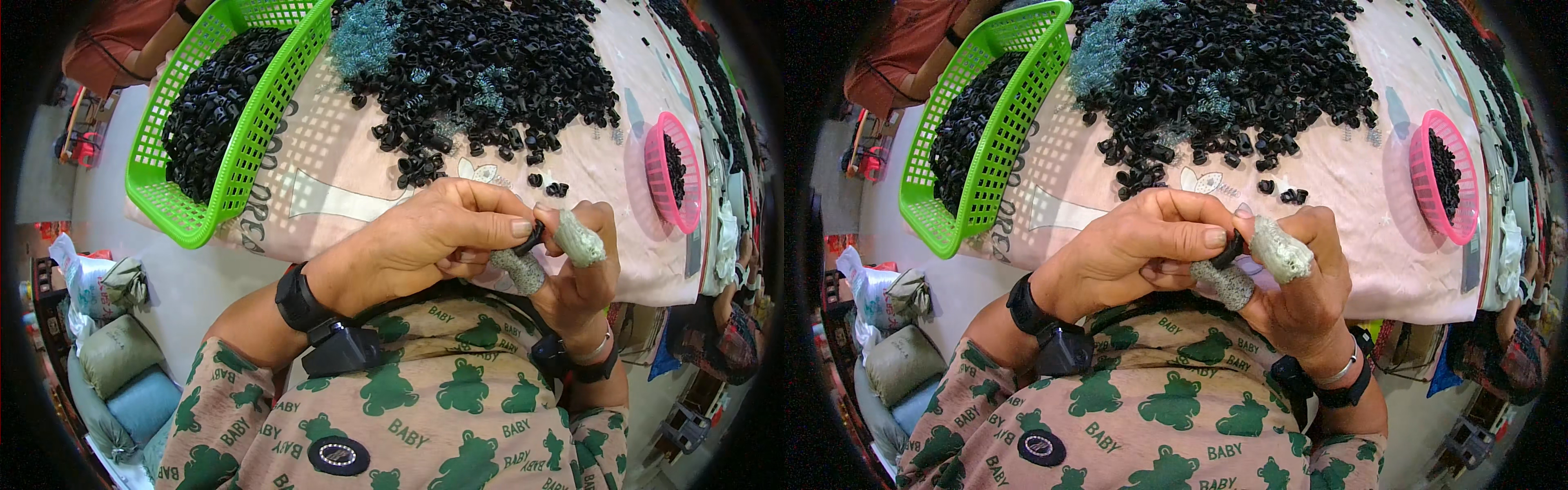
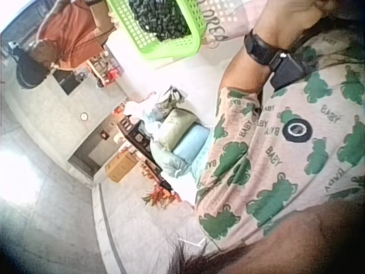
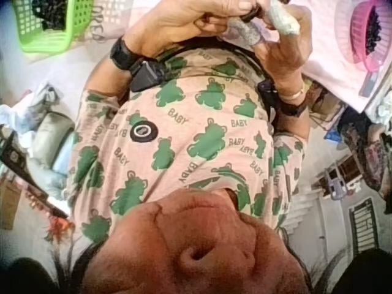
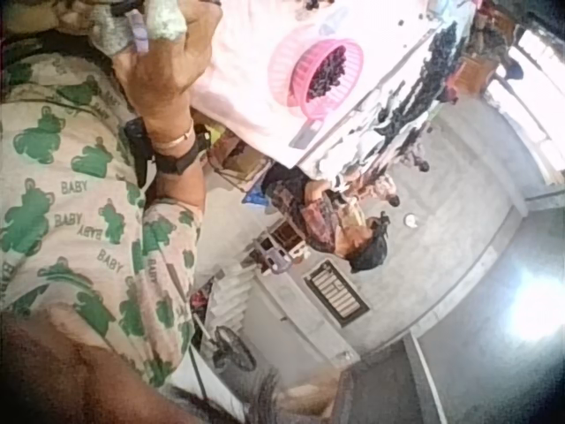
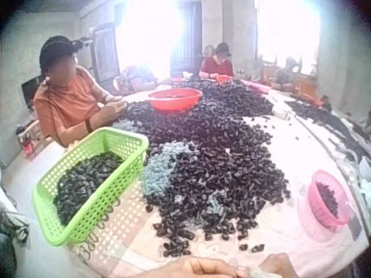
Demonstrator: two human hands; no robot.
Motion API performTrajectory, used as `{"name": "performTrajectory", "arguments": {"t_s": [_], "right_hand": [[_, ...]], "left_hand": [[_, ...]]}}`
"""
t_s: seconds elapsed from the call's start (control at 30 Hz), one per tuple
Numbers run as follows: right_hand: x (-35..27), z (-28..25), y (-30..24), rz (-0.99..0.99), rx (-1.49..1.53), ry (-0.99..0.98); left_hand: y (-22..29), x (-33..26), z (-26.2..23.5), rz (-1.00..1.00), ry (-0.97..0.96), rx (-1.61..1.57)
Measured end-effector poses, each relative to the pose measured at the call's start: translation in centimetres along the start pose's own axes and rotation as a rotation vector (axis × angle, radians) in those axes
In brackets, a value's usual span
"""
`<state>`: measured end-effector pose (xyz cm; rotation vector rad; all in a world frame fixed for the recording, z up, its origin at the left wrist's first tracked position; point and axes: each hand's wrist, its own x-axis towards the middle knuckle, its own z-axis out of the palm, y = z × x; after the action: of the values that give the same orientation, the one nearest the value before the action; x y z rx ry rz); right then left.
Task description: Assembling small black plastic shoe components by hand at a workstation.
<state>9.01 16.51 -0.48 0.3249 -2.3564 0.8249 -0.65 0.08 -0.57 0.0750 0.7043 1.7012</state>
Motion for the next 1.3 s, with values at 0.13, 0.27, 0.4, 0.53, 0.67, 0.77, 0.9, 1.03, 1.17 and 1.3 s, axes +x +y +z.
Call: {"name": "performTrajectory", "arguments": {"t_s": [0.13, 0.27, 0.4, 0.53, 0.67, 0.77, 0.9, 1.03, 1.17, 1.3], "right_hand": [[0.2, 0.0, -0.1, -0.025, -0.056, -0.016], [0.1, 0.1, 0.2, -0.059, -0.120, -0.065], [0.0, 0.6, 0.6, -0.088, -0.099, -0.049], [-0.4, 0.7, 1.4, -0.107, -0.105, -0.023], [-0.2, 0.7, 1.4, -0.145, -0.106, -0.012], [-0.1, 0.8, 1.4, -0.129, -0.081, -0.015], [-0.1, 0.6, 1.4, -0.097, -0.048, -0.062], [-0.4, 0.3, 1.3, -0.042, -0.068, -0.085], [-0.5, 0.6, 1.6, -0.057, -0.104, -0.033], [-0.4, 0.8, 1.2, -0.056, -0.098, -0.023]], "left_hand": [[0.5, -0.3, 0.4, 0.013, 0.027, 0.098], [0.3, -0.1, 0.9, 0.172, 0.189, 0.439], [0.3, 0.0, 0.8, 0.203, 0.226, 0.655], [0.1, -0.1, 0.9, 0.083, 0.221, 0.512], [-0.3, -0.1, 0.7, 0.152, 0.196, 0.456], [-0.2, 0.0, 0.7, 0.161, 0.226, 0.484], [-0.2, 0.0, 0.7, 0.173, 0.244, 0.554], [-0.6, 0.1, 1.0, 0.130, 0.233, 0.440], [-0.4, -0.4, 1.3, 0.103, 0.264, 0.475], [-1.1, -0.2, 1.0, 0.148, 0.265, 0.414]]}}
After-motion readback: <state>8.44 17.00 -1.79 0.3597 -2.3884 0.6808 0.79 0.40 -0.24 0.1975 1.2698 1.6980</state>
